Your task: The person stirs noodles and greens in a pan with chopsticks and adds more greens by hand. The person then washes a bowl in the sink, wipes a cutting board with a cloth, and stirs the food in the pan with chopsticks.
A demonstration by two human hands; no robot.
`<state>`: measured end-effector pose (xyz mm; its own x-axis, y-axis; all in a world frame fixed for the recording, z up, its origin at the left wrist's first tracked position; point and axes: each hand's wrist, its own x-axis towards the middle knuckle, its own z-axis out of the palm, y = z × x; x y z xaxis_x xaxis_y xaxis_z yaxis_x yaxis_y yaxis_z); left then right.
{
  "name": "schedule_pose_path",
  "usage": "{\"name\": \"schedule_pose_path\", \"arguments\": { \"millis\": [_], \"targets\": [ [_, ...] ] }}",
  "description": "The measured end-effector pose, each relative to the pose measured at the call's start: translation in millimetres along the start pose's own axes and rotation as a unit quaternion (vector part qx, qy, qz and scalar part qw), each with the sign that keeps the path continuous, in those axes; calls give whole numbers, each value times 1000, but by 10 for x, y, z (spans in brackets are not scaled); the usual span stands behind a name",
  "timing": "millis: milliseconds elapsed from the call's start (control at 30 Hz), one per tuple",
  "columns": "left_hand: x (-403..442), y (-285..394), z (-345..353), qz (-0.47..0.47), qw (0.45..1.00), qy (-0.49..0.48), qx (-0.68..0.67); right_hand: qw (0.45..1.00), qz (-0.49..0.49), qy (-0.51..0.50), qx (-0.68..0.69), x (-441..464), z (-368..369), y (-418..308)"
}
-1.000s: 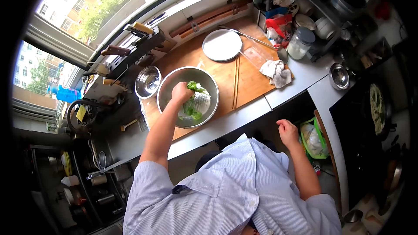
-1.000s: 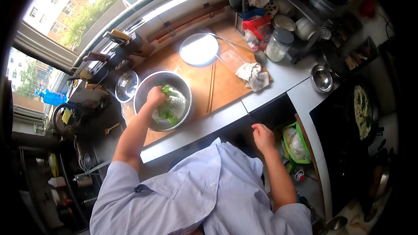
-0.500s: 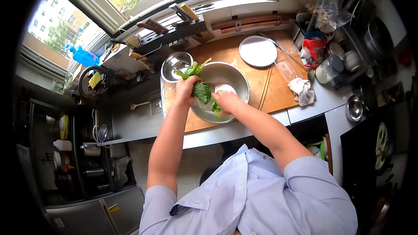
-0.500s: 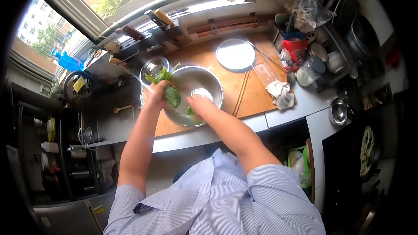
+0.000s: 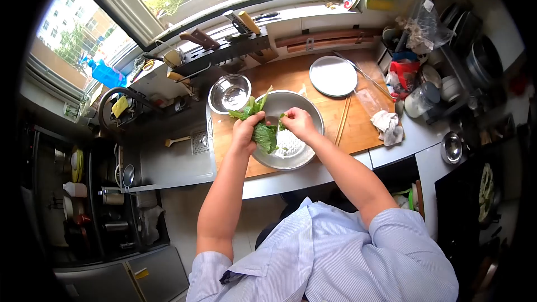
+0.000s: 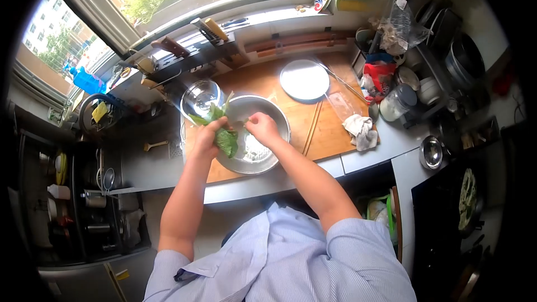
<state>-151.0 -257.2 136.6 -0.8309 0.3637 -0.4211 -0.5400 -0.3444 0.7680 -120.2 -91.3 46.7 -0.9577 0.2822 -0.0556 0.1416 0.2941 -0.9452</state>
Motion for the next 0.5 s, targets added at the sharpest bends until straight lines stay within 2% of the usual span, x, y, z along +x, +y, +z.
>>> {"name": "schedule_pose_path", "arguments": {
  "millis": [67,100,133,167,200,233,267,333,500],
  "targets": [
    [38,-11,216,-18,1000,-9,3,973,43,13,226,-109,-317,-337],
    [114,-75,288,-26,999,-41,-9,960,25,8,278,-208,-464,-534],
    [145,-115,438,-49,996,-76,-11,962,-19,-17,272,-249,-578,-588],
    [186,-179,595,-40,995,-94,17,969,6,4,246,-283,-643,-575],
    [203,-229,770,-43,988,-151,13,967,-27,5,253,-269,-683,-480],
    [282,-340,948,-52,982,-181,-4,959,-9,43,280,-334,-804,-464],
    [251,-434,1229,-20,978,-208,-5,955,-53,109,272,-430,-960,-476],
    [311,-683,1681,-18,966,-256,25,953,-40,225,201,-725,-1364,-563],
    [-384,-1257,3138,22,922,-380,65,884,-12,304,354,-1585,-2457,-757]
  ]
}}
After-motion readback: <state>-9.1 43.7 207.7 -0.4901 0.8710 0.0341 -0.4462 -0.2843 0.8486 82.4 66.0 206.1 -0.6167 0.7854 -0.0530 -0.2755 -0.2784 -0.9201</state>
